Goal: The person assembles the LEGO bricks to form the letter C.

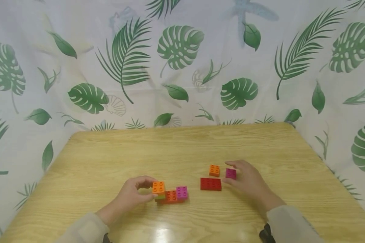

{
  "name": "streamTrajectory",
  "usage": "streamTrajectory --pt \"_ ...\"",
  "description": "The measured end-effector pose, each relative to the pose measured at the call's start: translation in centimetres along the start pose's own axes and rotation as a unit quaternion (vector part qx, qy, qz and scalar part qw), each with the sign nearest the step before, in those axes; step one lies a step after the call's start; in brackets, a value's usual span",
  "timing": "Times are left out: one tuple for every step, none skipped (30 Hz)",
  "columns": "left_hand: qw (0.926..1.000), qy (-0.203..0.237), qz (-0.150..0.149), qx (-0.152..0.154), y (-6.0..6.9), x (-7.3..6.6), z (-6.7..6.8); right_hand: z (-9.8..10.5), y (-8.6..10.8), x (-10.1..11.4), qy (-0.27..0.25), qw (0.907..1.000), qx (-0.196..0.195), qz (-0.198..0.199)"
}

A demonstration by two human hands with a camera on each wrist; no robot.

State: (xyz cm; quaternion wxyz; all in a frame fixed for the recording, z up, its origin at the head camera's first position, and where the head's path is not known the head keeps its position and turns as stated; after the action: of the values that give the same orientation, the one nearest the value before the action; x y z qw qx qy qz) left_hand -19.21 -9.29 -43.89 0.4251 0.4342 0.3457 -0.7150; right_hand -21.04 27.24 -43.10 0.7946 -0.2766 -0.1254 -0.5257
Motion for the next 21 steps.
streamTrajectory --pt "1.0000 0.000 0.000 0.000 0.0 0.0 0.0 0.0 0.0 -0.3 0.000 1.0000 0.006 -0.006" --pt "1.0000 0.000 0.000 0.000 0.0 0.0 0.0 0.0 0.0 -0.6 -0.003 0.9999 0.011 -0.013" --pt "1.0000 0.000 0.000 0.000 0.0 0.0 0.0 0.1 0.1 -0.9 -0.008 0.9996 0.017 -0.022" --pt "1.0000 0.000 0.000 0.001 0.0 0.0 0.0 0.1 0.1 -1.1 -0.011 0.9993 0.022 -0.028" --pt "1.0000 0.000 0.001 0.001 0.0 0.0 0.0 0.1 0.1 -1.4 -0.016 0.9989 0.027 -0.034" --pt "1.0000 0.000 0.002 0.001 0.0 0.0 0.0 0.1 0.2 -1.6 -0.021 0.9985 0.032 -0.039" --pt "1.0000 -0.001 0.002 0.001 0.0 0.0 0.0 0.0 0.2 -1.8 -0.022 0.9982 0.035 -0.044" --pt "1.0000 -0.001 0.002 0.001 0.0 0.0 0.0 0.0 0.3 -2.0 -0.026 0.9977 0.039 -0.049" --pt "1.0000 -0.001 0.003 0.001 0.0 0.0 0.0 0.0 0.3 -2.1 -0.027 0.9974 0.042 -0.053" --pt "1.0000 -0.001 0.004 0.001 0.0 0.0 0.0 0.0 0.3 -2.2 -0.026 0.9972 0.045 -0.053" --pt "1.0000 -0.001 0.004 0.001 0.0 0.0 0.0 -0.1 0.3 -2.3 -0.025 0.9970 0.047 -0.056" --pt "1.0000 -0.001 0.003 0.002 0.0 0.0 0.0 -0.1 0.3 -2.4 -0.022 0.9969 0.049 -0.058" --pt "1.0000 -0.001 0.003 0.002 0.0 0.0 0.0 -0.1 0.3 -2.5 -0.018 0.9968 0.051 -0.059" --pt "1.0000 0.000 0.003 0.002 0.0 0.0 0.0 -0.2 0.3 -2.5 -0.014 0.9967 0.052 -0.060" --pt "1.0000 0.000 0.003 0.002 0.0 0.0 0.0 -0.2 0.2 -2.6 -0.008 0.9967 0.054 -0.060" --pt "1.0000 0.000 0.003 0.002 0.0 0.0 0.1 -0.2 0.2 -2.6 -0.003 0.9966 0.054 -0.061" --pt "1.0000 0.000 0.003 0.002 0.0 0.0 0.1 -0.3 0.2 -2.6 -0.001 0.9967 0.054 -0.061" --pt "1.0000 0.001 0.003 0.002 0.0 0.0 0.1 -0.3 0.2 -2.6 0.002 0.9968 0.054 -0.059" --pt "1.0000 0.001 0.004 0.002 0.0 0.0 0.1 -0.4 0.1 -2.6 0.004 0.9969 0.053 -0.059" --pt "1.0000 0.001 0.005 0.002 0.0 0.1 0.1 -0.4 0.1 -2.6 0.004 0.9969 0.052 -0.059" --pt "1.0000 0.002 0.005 0.002 0.0 0.1 0.1 -0.4 0.1 -2.6 0.003 0.9969 0.051 -0.059"
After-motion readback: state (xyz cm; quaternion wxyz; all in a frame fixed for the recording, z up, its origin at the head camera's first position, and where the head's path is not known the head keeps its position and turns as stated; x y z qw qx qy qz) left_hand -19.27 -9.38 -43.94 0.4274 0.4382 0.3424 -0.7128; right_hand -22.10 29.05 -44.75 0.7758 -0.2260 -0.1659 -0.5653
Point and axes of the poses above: each hand's wrist, its own y-axis away from the middle knuckle, its own z-axis out of the back of the hand, x = y × z, the point moved 3 cm from there along -y, towards the middle knuckle, and after that the axes turned 2 degrees about y, right-handed, at the moved point
